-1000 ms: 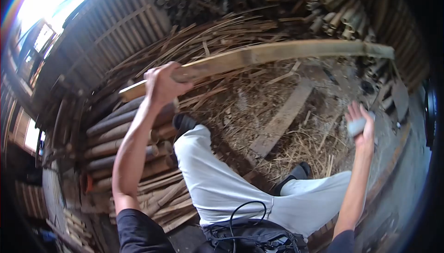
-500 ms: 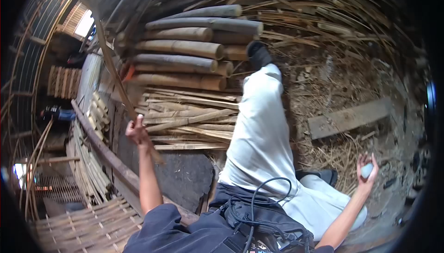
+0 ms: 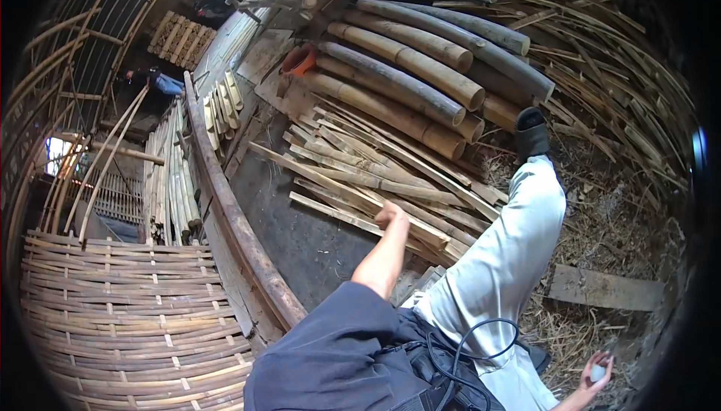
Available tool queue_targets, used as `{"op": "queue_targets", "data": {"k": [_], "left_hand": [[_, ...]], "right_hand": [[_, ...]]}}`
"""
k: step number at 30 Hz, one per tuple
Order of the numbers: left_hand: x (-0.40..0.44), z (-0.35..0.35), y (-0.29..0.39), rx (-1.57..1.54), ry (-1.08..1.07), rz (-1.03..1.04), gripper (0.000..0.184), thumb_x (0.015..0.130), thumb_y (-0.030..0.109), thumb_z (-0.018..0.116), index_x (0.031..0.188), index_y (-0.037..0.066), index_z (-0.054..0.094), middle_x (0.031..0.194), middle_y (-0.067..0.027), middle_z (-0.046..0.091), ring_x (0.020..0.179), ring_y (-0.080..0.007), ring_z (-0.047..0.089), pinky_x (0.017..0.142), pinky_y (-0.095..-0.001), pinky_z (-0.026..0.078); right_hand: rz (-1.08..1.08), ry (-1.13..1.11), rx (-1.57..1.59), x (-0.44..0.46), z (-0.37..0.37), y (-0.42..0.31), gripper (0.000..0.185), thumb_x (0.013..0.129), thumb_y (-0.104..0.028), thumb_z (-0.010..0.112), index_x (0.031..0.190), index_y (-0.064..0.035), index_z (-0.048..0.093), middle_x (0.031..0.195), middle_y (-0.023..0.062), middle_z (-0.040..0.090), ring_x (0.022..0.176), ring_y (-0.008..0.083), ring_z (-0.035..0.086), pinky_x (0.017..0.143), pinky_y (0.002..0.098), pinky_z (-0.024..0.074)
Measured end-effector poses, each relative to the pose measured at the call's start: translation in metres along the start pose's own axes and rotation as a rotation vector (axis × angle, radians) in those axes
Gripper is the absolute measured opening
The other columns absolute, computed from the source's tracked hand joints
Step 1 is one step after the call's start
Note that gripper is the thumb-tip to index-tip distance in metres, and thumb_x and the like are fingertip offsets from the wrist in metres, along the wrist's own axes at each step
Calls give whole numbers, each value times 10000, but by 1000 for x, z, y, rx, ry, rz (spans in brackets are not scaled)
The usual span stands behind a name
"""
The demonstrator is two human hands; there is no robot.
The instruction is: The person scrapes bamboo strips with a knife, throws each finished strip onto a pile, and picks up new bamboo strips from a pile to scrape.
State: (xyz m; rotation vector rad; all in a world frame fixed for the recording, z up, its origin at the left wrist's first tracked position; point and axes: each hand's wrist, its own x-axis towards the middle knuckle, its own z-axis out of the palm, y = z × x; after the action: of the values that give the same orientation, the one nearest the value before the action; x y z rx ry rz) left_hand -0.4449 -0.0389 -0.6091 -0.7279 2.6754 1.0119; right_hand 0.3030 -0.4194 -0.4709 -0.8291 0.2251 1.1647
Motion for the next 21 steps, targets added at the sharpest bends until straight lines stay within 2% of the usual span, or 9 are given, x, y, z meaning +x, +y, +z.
{"op": "queue_targets", "data": {"k": [5, 8, 9, 10, 13, 16, 18, 19, 21], "left_hand": [[-74, -20, -32, 208, -237, 173, 417, 655, 338, 760, 823, -28, 652, 835, -164, 685, 841, -337, 665, 815, -449, 515], [-31, 75, -83, -19, -215, 205, 718, 649, 336, 827, 1136, -90, 516, 1158, -249, 590, 1037, -327, 595, 931, -422, 473], [-48, 43, -62, -3, -468, 71, 809, 671, 329, 828, 1238, -88, 428, 1293, -281, 495, 1115, -351, 553, 952, -400, 469], [-60, 27, -54, -54, -532, 188, 714, 742, 312, 788, 1221, -89, 441, 1252, -272, 534, 1074, -369, 590, 924, -459, 484], [-54, 4, -34, 120, -934, 41, 527, 933, 314, 541, 1223, -111, 426, 1143, -261, 612, 910, -413, 667, 787, -558, 533], [12, 27, -42, 319, -1143, 123, 426, 978, 252, 420, 1256, -70, 401, 1102, -259, 630, 840, -437, 674, 689, -531, 557], [5, 4, -28, 90, -928, 135, 359, 983, 309, 476, 1041, -38, 547, 848, -220, 674, 653, -309, 685, 453, -372, 513], [18, -5, -17, 154, -918, 344, 327, 966, 283, 536, 871, -26, 587, 701, -161, 654, 505, -239, 617, 381, -337, 449], [34, -4, 10, 169, -730, 529, 348, 918, 247, 612, 706, -26, 571, 656, -134, 620, 475, -220, 570, 424, -376, 454]], "right_hand": [[-23, 63, 20, -15, 5, 13, 153, 932, -89, 572, 811, -46, 656, 816, 74, 709, 966, 244, 677, 976, 504, 480], [-6, 200, 79, -19, -9, 8, 137, 925, -95, 582, 823, -41, 656, 807, 78, 708, 950, 243, 680, 963, 520, 483], [-9, 191, 80, -24, -2, 14, 137, 924, -91, 581, 822, -39, 656, 807, 78, 708, 938, 241, 683, 960, 520, 484], [-10, 182, 84, -26, 2, 17, 138, 923, -88, 580, 821, -37, 656, 807, 78, 709, 926, 239, 685, 957, 521, 485], [44, 184, 67, -20, -13, 14, 133, 909, -76, 585, 807, -24, 653, 803, 78, 709, 920, 230, 683, 968, 475, 486], [26, 235, 91, -26, -8, 22, 102, 904, -66, 584, 882, 5, 655, 905, 101, 710, 963, 233, 671, 959, 444, 497], [-17, 401, 79, -26, 8, 25, 116, 916, -54, 570, 934, 25, 652, 966, 126, 702, 979, 238, 665, 923, 426, 528], [-61, 479, 85, -20, 14, 28, 181, 915, -49, 571, 1058, 52, 619, 1055, 158, 680, 966, 254, 667, 947, 409, 529], [-67, 484, 12, -14, 14, 31, 241, 922, -39, 564, 1133, 77, 573, 1103, 180, 656, 921, 219, 679, 858, 306, 582]]}}
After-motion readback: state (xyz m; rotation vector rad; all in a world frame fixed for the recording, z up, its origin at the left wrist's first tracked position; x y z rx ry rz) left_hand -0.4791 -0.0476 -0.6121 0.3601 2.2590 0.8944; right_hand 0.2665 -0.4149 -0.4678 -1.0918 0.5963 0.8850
